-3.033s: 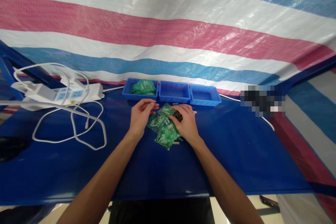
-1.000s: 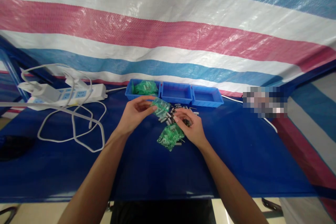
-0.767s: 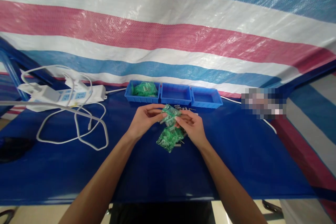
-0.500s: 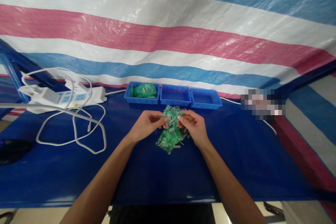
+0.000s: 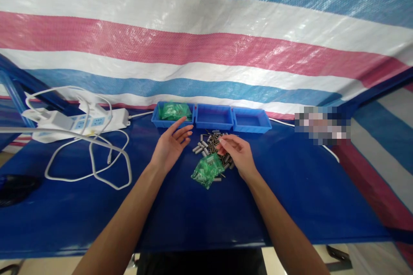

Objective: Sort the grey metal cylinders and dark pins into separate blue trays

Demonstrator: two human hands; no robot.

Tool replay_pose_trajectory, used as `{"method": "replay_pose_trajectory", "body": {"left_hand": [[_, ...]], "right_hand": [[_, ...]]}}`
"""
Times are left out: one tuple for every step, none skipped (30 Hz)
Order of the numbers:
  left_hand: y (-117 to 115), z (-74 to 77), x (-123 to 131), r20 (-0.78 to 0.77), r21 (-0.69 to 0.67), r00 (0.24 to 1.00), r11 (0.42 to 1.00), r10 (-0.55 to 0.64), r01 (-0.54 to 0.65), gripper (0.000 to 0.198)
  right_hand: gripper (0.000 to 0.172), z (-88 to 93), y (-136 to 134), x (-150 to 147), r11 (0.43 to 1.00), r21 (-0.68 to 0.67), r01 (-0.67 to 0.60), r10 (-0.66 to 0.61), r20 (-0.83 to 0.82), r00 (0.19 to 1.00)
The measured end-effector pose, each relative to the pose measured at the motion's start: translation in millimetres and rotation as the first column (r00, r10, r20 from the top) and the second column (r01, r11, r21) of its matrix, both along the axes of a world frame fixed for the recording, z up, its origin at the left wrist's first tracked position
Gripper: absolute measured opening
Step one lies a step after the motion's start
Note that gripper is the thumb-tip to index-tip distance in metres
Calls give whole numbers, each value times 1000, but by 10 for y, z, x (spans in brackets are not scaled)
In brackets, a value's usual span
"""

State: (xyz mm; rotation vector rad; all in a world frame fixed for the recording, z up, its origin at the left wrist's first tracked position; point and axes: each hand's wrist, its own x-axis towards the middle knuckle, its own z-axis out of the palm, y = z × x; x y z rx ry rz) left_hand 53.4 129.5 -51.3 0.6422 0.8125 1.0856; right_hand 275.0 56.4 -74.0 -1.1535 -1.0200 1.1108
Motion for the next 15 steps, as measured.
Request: {"method": "replay_pose_trajectory", "body": {"left_hand": [[-21,3,0,-117,75,993,997,-19,28,40],[-43,5,-5,-269,168,962,981,-49,97,41],[-63,6,-15,-435,261,897,943,-78,209,41],[-80,6,-31,-589,333,802,877,-94,347,41],[-93,5,-49,-713,368,694,789,-100,492,41],[-102,2,-68,-795,373,599,699,-98,610,42],[-107,-4,-84,-841,368,533,621,-96,692,46],[-110,-12,-95,-866,360,490,560,-98,747,50],[-112,-22,-100,-878,352,467,516,-107,780,54],[-113,-31,-99,-882,344,454,490,-123,801,55],[-115,-39,-92,-883,336,448,477,-142,812,54],[-116,-44,-84,-880,328,448,476,-161,816,51],[-118,-46,-75,-874,322,452,486,-177,813,46],[-118,-46,-69,-867,317,461,504,-189,804,43],[-116,-43,-66,-859,315,472,524,-197,792,40]], "right_hand": [[30,-2,2,5,1000,-5,-5,5,18,1000],[31,-1,3,12,1000,-10,-8,8,38,999],[31,1,4,22,1000,-13,-6,7,59,998],[32,6,4,35,1000,-17,-1,2,77,997],[33,11,4,48,1000,-20,5,-3,91,996],[34,17,4,63,1000,-24,11,-9,99,995],[35,23,4,76,999,-26,20,-18,100,995],[35,29,4,89,999,-29,28,-25,97,995],[36,35,4,99,999,-30,34,-31,93,995],[36,40,5,107,999,-29,40,-37,89,995],[36,43,5,112,999,-27,47,-44,86,995],[35,45,6,115,998,-24,55,-52,84,995],[35,46,7,116,998,-22,59,-57,82,995],[35,45,9,115,998,-22,62,-60,79,995],[34,43,10,113,998,-24,63,-61,77,995]]}}
